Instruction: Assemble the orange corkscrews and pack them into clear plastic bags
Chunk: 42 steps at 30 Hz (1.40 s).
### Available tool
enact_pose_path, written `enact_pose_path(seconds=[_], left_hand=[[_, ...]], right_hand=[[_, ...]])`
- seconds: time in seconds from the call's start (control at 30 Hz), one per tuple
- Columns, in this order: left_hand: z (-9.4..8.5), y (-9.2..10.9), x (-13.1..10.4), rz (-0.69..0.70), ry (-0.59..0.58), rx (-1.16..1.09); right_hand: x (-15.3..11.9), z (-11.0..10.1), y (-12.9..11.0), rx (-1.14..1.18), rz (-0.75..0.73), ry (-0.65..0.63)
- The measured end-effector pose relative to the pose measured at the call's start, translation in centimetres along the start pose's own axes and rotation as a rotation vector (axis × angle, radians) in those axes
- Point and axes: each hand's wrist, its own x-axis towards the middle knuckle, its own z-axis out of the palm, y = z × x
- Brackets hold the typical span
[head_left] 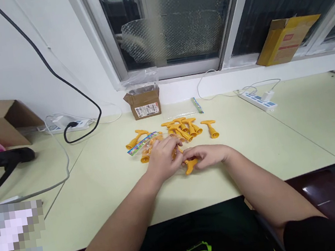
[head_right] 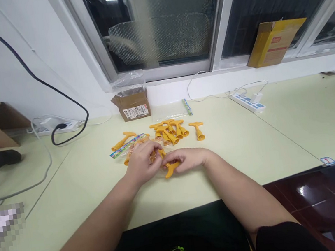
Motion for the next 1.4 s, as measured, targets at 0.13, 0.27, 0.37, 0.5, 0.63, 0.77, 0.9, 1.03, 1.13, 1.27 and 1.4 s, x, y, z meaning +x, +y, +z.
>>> enact_pose_path(seconds=[0.13, 0.27, 0.37, 0.5, 0.63, 0.77, 0.9, 1.03, 1.13, 1.27, 1.4], left_hand=[[0.1, 0.0, 0.0, 0.023, 0.024, -0.008], [0.2, -0.2, 0.0, 0.037, 0.016, -0.024], [0.4, -0.3, -0.1, 0.037, 0.039, -0.069], [0.5, -0.3, 0.0, 0.046, 0.108, -0.099], [0.8, -0.1, 0.1, 0.106, 0.104, -0.111], [1.2, 0.0, 0.2, 0.191, 0.086, -0.123], [1.4, 0.1, 0.4, 0.206, 0.099, -0.110], [1.3, 0.3, 0.4, 0.214, 0.079, -0.119], [1.3, 0.3, 0.3, 0.215, 0.093, -0.116], [1.2, 0.4, 0.2, 0.201, 0.125, -0.141], [0.4, 0.5, 0.3, 0.205, 0.098, -0.225]], right_hand=[[0.7, 0.3, 0.6, 0.063, -0.022, 0.190], [1.6, 0.5, 1.5, 0.237, 0.052, 0.529], [2.3, 1.1, 1.4, 0.306, 0.118, 0.597], [2.9, 2.0, 0.8, 0.281, 0.075, 0.470], [3.4, 2.6, 0.7, 0.201, -0.028, 0.529], [4.5, 2.9, 1.3, 0.187, -0.073, 0.698], [5.4, 3.4, 2.1, 0.246, -0.050, 0.821], [5.5, 3.6, 2.3, 0.288, -0.054, 0.894], [5.3, 3.5, 1.9, 0.130, -0.105, 0.861], [5.2, 3.5, 1.9, -0.224, -0.162, 0.771], [4.5, 3.1, 1.9, -0.387, -0.223, 0.661]])
